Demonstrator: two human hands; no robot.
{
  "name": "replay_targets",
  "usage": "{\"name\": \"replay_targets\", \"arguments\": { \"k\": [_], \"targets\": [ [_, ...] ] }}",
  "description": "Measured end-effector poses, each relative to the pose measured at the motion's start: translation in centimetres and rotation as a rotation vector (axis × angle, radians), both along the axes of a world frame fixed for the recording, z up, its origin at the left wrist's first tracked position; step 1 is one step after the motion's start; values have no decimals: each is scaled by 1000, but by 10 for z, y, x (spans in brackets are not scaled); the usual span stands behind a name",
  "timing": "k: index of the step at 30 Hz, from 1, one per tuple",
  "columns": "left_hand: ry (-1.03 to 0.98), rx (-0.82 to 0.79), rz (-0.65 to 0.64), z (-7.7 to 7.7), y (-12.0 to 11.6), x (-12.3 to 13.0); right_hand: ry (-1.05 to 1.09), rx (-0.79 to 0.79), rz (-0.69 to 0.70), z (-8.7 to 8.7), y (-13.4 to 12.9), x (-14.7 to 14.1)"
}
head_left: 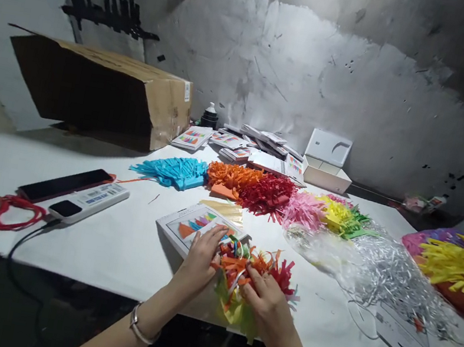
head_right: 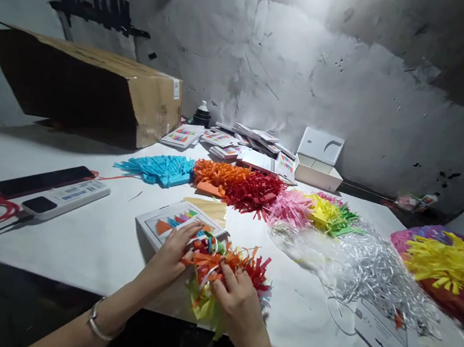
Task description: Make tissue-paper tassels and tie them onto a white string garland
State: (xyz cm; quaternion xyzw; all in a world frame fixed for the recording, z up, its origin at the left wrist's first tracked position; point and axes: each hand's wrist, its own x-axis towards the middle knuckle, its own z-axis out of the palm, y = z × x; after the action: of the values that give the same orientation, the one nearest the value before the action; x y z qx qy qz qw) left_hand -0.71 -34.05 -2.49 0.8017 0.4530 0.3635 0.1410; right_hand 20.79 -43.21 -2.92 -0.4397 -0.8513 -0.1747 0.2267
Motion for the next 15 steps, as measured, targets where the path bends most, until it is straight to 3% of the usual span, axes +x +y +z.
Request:
{"name": "replay_targets", "arguments": {
  "k": [5,10,15],
  "targets": [
    [-19,26,-12,9,-6,0,-244,-127,-79,22,-3,-11],
    [55,22,-66,-1,-14,5,-167,-289,-31,52,1,-10],
    [17,6,-110,-5,-14,0,-274,-36,-214,41,-1,-13]
  ]
}}
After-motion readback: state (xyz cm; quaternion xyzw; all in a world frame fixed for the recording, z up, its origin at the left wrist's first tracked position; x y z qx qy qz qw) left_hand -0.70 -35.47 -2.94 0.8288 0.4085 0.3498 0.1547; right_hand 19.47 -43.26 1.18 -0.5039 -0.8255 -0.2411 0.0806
